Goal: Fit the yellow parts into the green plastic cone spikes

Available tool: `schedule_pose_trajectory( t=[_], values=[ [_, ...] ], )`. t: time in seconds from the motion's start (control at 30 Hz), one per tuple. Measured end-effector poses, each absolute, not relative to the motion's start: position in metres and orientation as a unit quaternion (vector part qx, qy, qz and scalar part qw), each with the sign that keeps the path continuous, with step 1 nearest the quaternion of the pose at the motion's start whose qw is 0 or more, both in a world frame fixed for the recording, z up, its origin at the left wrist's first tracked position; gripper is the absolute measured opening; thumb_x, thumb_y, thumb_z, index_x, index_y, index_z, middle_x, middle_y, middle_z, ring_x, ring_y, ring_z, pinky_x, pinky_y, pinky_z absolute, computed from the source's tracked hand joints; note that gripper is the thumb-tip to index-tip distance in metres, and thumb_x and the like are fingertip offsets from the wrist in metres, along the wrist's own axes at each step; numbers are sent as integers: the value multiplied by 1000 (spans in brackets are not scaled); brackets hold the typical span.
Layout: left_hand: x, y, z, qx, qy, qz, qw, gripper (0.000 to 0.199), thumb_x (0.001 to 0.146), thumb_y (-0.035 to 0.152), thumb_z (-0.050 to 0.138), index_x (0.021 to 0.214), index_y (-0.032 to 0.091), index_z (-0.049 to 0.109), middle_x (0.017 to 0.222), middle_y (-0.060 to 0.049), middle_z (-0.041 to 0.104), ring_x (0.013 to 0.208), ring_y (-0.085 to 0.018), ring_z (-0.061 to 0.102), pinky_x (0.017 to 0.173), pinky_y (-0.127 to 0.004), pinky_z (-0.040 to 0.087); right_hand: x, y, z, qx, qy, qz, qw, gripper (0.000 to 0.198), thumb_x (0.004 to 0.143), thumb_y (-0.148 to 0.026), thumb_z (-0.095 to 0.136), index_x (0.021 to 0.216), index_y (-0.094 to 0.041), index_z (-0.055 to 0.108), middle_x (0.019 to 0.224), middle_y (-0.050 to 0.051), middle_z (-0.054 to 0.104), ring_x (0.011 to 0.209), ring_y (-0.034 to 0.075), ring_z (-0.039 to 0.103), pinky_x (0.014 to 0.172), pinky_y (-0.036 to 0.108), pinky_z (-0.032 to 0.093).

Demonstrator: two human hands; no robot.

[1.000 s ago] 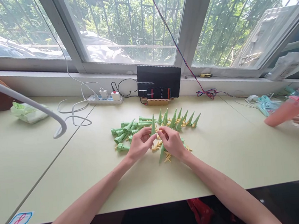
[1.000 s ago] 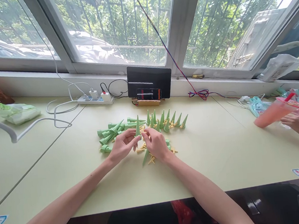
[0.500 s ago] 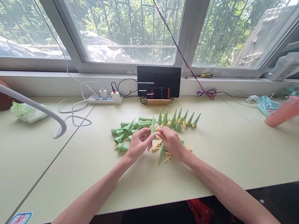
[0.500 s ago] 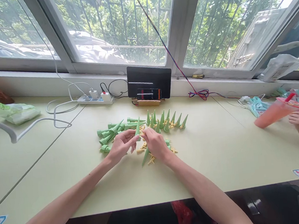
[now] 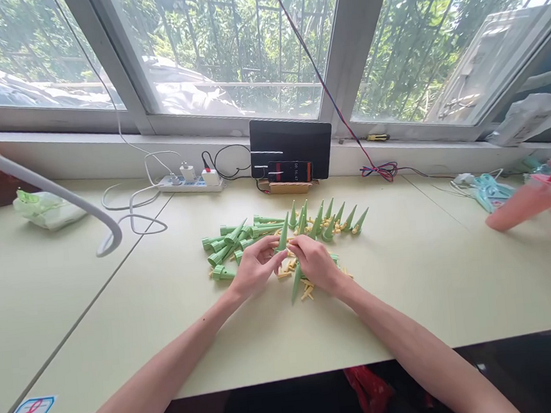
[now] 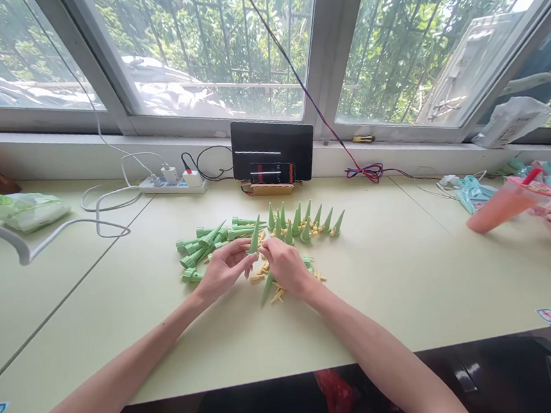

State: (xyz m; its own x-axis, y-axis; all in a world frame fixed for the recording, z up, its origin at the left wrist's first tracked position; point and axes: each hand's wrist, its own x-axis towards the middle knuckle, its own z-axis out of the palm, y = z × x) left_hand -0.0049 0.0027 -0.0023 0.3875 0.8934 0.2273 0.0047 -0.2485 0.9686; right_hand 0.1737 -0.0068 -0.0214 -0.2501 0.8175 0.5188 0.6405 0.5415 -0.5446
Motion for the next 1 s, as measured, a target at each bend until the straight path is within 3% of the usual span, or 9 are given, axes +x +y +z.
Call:
schedule_pose_trajectory(
  t=[0.2, 0.37, 0.6, 0.8, 0.9, 1.0],
  values=[
    [-5, 6, -5, 665, 324, 445, 504, 36, 83, 34, 69, 115, 17, 66, 96, -6, 67, 67, -12, 59, 63, -28, 57, 174, -9, -19, -470, -787, 107, 385, 25, 102, -24, 35, 80, -21, 45, 74, 1, 53, 63, 15, 49, 60, 25, 36],
    [-5, 9, -10, 661, 344, 453, 489, 42, 80, 36, 71, 118, 18, 68, 99, -8, 69, 72, -14, 59, 58, -27, 57, 173, -10, -19, -470, -793, 92, 378, 29, 102, -25, 31, 76, -21, 42, 70, 0, 49, 59, 14, 43, 57, 25, 32],
    [-5, 10, -12, 675, 339, 464, 463, 40, 81, 36, 69, 116, 17, 70, 112, -10, 68, 74, -14, 60, 58, -26, 57, 172, -11, -18, -471, -791, 115, 373, 32, 103, -28, 29, 78, -20, 47, 71, 2, 53, 61, 15, 47, 58, 25, 34],
    [-3, 3, -4, 671, 384, 453, 444, 41, 83, 38, 67, 119, 18, 67, 103, -7, 69, 59, -8, 54, 55, -24, 53, 170, -10, -18, -469, -761, 140, 425, 31, 103, -32, 34, 85, -19, 56, 77, 3, 59, 67, 15, 53, 63, 26, 39],
    [0, -1, 2, 665, 390, 457, 443, 39, 84, 41, 66, 116, 18, 67, 102, -6, 68, 62, -10, 56, 55, -24, 53, 170, -11, -16, -465, -748, 141, 452, 24, 102, -31, 39, 97, -18, 60, 85, 5, 64, 72, 16, 57, 67, 27, 44],
    [1, -3, 8, 658, 390, 466, 446, 38, 84, 42, 66, 114, 18, 68, 86, -4, 68, 63, -13, 58, 55, -24, 52, 170, -13, -14, -460, -745, 142, 462, 20, 101, -30, 44, 108, -19, 60, 95, 7, 65, 75, 17, 59, 68, 28, 47]
  ],
)
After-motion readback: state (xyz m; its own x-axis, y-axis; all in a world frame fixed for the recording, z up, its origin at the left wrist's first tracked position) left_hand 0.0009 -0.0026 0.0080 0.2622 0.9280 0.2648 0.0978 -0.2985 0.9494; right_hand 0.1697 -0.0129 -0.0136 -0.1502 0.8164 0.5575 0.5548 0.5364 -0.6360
